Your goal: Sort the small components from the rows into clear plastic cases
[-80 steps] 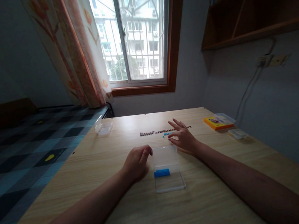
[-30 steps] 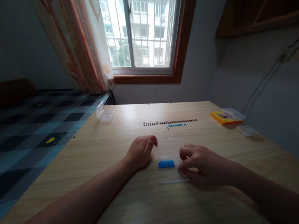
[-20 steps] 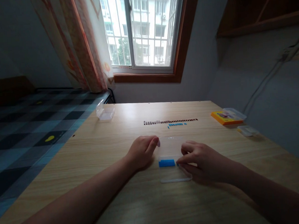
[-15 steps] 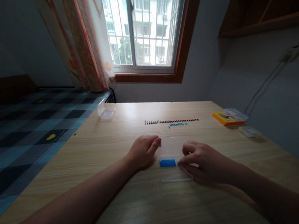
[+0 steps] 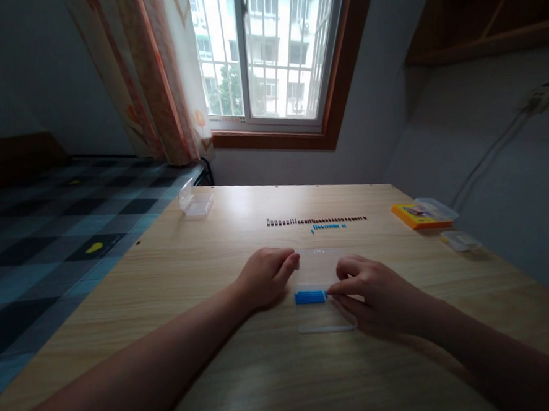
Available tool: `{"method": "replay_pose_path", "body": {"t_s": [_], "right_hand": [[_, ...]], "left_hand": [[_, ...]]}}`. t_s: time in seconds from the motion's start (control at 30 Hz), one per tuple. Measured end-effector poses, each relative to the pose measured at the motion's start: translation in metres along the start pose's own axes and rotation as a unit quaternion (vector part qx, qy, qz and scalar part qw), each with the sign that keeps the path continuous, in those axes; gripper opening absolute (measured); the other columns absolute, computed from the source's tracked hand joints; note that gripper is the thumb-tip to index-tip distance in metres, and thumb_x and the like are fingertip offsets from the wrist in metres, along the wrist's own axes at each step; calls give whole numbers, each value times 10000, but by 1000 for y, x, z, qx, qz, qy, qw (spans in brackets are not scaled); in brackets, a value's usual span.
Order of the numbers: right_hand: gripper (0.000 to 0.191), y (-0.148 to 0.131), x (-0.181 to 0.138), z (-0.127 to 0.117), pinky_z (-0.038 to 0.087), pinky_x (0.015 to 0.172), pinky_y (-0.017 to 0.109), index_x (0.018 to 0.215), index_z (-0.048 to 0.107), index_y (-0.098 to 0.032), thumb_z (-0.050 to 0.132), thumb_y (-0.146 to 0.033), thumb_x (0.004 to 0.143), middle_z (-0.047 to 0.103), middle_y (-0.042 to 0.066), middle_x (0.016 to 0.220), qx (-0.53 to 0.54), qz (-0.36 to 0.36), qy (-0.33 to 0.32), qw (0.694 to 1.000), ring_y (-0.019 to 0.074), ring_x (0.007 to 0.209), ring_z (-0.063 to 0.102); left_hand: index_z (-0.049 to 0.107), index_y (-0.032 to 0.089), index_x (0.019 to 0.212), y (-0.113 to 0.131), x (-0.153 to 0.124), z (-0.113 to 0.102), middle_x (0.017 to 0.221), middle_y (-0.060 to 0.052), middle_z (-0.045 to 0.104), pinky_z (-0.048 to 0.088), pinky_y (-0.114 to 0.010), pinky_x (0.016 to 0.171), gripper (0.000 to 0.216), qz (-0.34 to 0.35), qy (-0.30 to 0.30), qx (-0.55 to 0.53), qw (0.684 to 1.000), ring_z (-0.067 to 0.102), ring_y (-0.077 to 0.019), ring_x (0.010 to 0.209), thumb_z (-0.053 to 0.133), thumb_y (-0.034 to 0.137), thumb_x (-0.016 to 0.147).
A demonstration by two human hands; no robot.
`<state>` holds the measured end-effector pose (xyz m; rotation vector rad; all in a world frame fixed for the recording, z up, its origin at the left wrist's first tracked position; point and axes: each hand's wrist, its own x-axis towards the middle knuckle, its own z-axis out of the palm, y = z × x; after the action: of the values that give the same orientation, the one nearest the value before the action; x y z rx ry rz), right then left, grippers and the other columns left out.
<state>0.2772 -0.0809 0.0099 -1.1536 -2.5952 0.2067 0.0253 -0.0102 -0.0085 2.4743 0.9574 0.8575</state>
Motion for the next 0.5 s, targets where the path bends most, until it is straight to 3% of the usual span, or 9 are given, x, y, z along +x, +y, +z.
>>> {"method": "replay_pose_path", "body": {"t_s": [0.5], "right_hand": [[204,-1,1,1,385,704,310,942,787,-243,589,-195,945,612,52,863,3,-2,9,1000,177,783,533]], "left_hand": [[690,193,789,0,0,0,705,-24,702,447,-282,677,448,-2,-1,1,1000,656,-182,688,356,367,1031]]}}
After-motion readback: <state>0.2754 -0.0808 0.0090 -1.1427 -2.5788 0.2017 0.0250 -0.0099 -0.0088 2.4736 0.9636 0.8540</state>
